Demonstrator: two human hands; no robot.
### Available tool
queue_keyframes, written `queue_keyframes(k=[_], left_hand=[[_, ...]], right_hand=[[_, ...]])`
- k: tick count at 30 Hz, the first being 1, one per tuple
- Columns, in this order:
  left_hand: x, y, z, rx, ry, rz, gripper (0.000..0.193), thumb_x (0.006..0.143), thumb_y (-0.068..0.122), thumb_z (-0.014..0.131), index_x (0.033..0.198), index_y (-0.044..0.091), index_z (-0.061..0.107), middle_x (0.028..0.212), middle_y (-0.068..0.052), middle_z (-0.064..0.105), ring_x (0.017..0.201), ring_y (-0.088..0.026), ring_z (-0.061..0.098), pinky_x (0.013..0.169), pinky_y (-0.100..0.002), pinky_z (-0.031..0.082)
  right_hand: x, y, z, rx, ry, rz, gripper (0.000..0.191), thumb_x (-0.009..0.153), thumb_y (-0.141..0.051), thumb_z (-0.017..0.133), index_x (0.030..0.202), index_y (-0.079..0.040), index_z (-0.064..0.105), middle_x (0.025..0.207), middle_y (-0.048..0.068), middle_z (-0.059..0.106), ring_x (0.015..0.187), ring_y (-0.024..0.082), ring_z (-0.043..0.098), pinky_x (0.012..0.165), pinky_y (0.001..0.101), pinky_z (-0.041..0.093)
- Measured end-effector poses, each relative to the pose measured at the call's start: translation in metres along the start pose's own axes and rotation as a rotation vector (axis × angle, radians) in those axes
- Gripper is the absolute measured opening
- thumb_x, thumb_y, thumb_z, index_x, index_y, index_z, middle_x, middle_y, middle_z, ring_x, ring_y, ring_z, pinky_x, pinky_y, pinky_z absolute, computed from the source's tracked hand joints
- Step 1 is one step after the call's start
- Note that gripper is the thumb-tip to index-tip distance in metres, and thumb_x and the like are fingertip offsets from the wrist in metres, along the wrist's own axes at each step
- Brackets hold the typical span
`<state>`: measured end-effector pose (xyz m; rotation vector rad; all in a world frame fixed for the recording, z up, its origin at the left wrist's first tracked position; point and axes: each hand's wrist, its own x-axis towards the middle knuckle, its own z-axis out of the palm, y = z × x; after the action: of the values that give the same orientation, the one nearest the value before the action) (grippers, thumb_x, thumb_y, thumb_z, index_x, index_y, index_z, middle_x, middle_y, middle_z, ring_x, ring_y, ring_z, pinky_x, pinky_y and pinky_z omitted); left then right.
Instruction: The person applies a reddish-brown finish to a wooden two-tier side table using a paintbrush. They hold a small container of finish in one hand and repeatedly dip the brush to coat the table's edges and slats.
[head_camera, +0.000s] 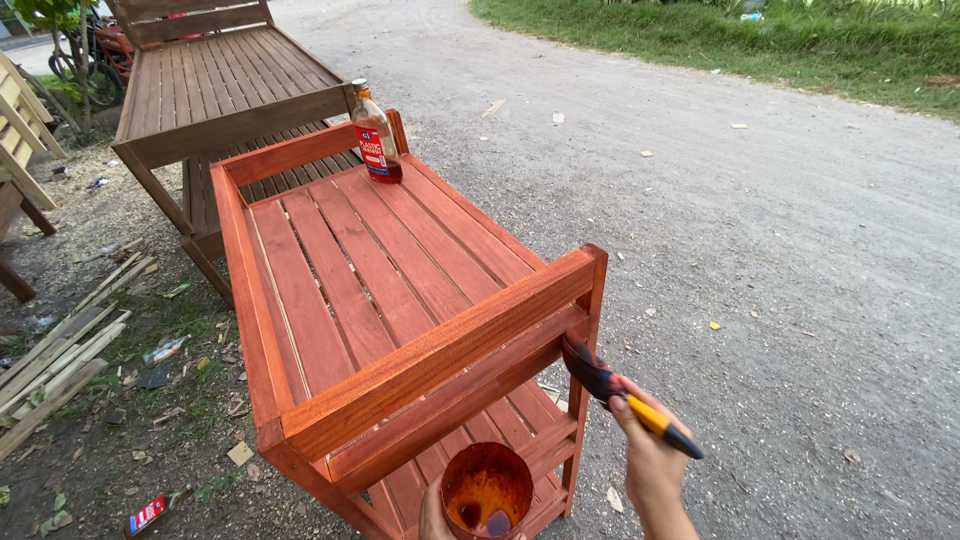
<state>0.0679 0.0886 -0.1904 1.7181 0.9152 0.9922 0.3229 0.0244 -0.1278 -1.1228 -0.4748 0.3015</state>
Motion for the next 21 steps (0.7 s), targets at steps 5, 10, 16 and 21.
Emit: queue_keyframes(k=[5, 10, 16, 21], left_hand=[[-0.004, -0.001, 0.006, -0.016, -0.019, -0.036, 0.127, 0.050, 0.036, 0.103, 0.148, -0.002, 0.032, 0.135, -0.023, 0.053, 0.131, -0.038, 0.058, 0.111, -0.055, 0.049], [0.002, 0.001, 0.010, 0.029, 0.004, -0.057, 0.127, 0.049, 0.034, 0.105, 0.148, 0.001, 0.032, 0.134, -0.022, 0.054, 0.131, -0.037, 0.060, 0.112, -0.054, 0.049], [-0.003, 0.005, 0.006, -0.065, -0.037, -0.060, 0.127, 0.048, 0.022, 0.103, 0.148, 0.001, 0.030, 0.140, -0.022, 0.052, 0.132, -0.038, 0.058, 0.110, -0.053, 0.050], [-0.001, 0.002, 0.007, -0.051, -0.044, 0.017, 0.125, 0.047, 0.021, 0.102, 0.147, 0.000, 0.030, 0.140, -0.022, 0.053, 0.128, -0.038, 0.062, 0.108, -0.053, 0.053]], right_hand=[[-0.008, 0.008, 0.002, 0.009, 0.060, -0.100, 0.028, 0.090, -0.002, 0.074, 0.118, -0.001, 0.076, 0.114, 0.018, 0.076, 0.094, 0.018, 0.070, 0.087, 0.0267, 0.059], [-0.009, 0.007, -0.001, 0.051, -0.024, 0.009, 0.030, 0.084, -0.004, 0.074, 0.114, -0.003, 0.076, 0.109, 0.018, 0.078, 0.093, 0.018, 0.074, 0.083, 0.0262, 0.061], [-0.030, 0.004, 0.020, -0.101, 0.032, 0.054, 0.034, 0.086, -0.007, 0.078, 0.120, -0.006, 0.078, 0.105, 0.019, 0.079, 0.082, 0.017, 0.065, 0.069, 0.0265, 0.051], [-0.033, 0.005, -0.006, -0.123, -0.094, 0.044, 0.031, 0.083, -0.007, 0.076, 0.114, -0.006, 0.078, 0.107, 0.016, 0.081, 0.086, 0.019, 0.076, 0.078, 0.0287, 0.063]])
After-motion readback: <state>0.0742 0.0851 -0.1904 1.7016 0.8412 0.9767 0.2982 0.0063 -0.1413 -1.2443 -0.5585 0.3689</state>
